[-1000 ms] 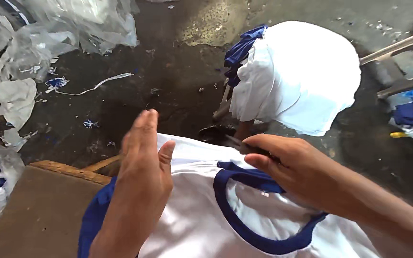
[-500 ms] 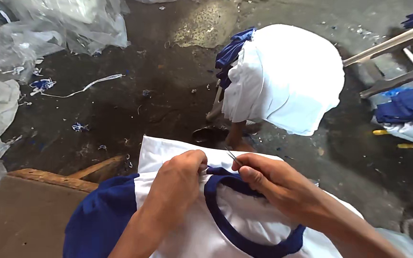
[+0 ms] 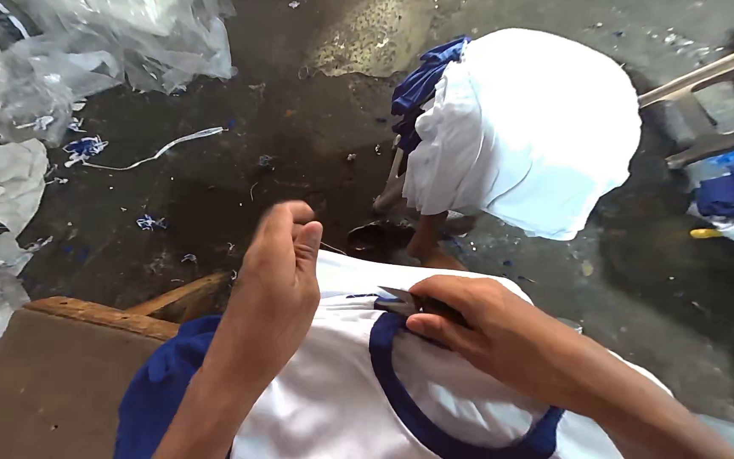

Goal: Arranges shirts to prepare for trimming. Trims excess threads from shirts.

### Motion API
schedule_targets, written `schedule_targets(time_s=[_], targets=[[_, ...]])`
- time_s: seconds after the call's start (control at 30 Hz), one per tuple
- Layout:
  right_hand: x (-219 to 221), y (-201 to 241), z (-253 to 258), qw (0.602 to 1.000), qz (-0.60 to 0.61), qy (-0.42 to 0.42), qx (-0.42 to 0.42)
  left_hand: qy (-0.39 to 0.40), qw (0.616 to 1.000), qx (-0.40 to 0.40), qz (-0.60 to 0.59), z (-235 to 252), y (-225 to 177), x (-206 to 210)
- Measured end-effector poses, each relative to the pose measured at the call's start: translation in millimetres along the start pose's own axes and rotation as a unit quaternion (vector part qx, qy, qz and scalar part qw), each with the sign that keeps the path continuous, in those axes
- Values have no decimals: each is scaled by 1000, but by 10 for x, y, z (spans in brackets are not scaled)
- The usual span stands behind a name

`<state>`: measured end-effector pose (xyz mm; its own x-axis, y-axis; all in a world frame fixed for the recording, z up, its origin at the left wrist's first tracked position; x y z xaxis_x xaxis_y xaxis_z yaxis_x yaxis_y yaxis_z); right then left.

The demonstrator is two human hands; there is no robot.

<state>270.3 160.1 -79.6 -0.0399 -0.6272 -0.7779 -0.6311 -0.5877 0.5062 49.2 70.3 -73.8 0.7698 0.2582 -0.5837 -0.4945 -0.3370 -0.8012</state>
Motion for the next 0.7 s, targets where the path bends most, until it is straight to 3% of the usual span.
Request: schedule_targets(time_s=[0.1, 0.23, 0.33, 0.47, 0.7], targets=[[-14, -105, -19, 996, 79, -48, -8, 31, 996, -8, 85, 9, 27, 54], [9, -149, -11, 990, 134, -41, 2, 143, 989, 29, 13, -102, -14, 459], [6, -160, -9, 989, 143, -23, 10, 207, 978, 12, -22, -87, 14, 486], [-61, -191, 34, 985, 164, 42, 17, 163, 983, 16, -80, -61, 62, 307], [-197, -147, 219, 978, 148, 144, 13, 122, 991, 40, -34, -103, 81, 333]])
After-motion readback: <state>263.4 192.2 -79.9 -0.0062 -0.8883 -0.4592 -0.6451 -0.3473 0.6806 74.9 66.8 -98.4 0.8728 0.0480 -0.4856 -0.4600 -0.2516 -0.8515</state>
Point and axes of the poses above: each hand's wrist, its own z-axis towards the middle knuckle, its own x-axis out of the palm, y = z × x, the point moved 3 cm from there along z, towards the middle knuckle, and after that the axes turned 8 degrees about -z, right-handed, at the moved point
